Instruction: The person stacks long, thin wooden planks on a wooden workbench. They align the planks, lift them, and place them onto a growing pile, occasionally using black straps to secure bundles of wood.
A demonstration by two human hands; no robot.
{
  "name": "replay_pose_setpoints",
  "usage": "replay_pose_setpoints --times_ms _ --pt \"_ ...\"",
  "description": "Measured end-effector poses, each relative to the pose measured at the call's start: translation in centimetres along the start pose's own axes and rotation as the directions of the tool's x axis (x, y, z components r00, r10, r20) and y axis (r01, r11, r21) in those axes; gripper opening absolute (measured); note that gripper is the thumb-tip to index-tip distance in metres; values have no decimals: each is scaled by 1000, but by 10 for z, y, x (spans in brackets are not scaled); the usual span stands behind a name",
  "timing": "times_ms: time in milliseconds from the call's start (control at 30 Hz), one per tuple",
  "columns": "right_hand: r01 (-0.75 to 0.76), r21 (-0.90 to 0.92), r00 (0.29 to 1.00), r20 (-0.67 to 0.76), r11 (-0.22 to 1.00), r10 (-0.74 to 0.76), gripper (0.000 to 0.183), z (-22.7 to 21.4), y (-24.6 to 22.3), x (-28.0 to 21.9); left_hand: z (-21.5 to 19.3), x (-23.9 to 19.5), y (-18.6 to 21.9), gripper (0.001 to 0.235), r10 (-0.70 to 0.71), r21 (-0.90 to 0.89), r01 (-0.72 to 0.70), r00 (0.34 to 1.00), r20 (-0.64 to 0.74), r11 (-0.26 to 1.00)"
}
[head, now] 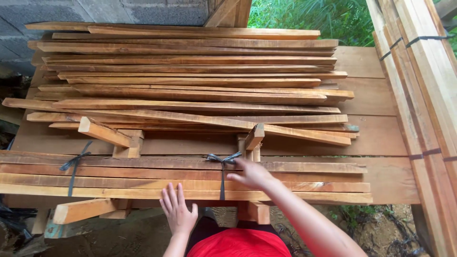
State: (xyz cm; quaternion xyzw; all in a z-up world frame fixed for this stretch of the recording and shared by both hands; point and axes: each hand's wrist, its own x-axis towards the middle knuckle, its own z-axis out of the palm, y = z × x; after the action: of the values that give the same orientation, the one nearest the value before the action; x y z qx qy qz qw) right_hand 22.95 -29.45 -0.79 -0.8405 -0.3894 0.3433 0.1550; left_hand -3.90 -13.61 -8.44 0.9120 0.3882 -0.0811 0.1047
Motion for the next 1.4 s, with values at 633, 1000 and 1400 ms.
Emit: replay_pose_setpoints --times_ms 633,1000,1400 --pt "-23 -62 927 373 998 44 103 -4 -34 84 23 42 -35 90 -549 -832 61 724 418 -552" --pt "-174 104 828 553 979 89 105 4 -23 118 -3 74 -39 110 -568 -745 220 523 635 -630" --pt "-228 79 810 568 970 144 103 14 -13 123 27 74 -51 111 -574 -745 186 529 625 -641"
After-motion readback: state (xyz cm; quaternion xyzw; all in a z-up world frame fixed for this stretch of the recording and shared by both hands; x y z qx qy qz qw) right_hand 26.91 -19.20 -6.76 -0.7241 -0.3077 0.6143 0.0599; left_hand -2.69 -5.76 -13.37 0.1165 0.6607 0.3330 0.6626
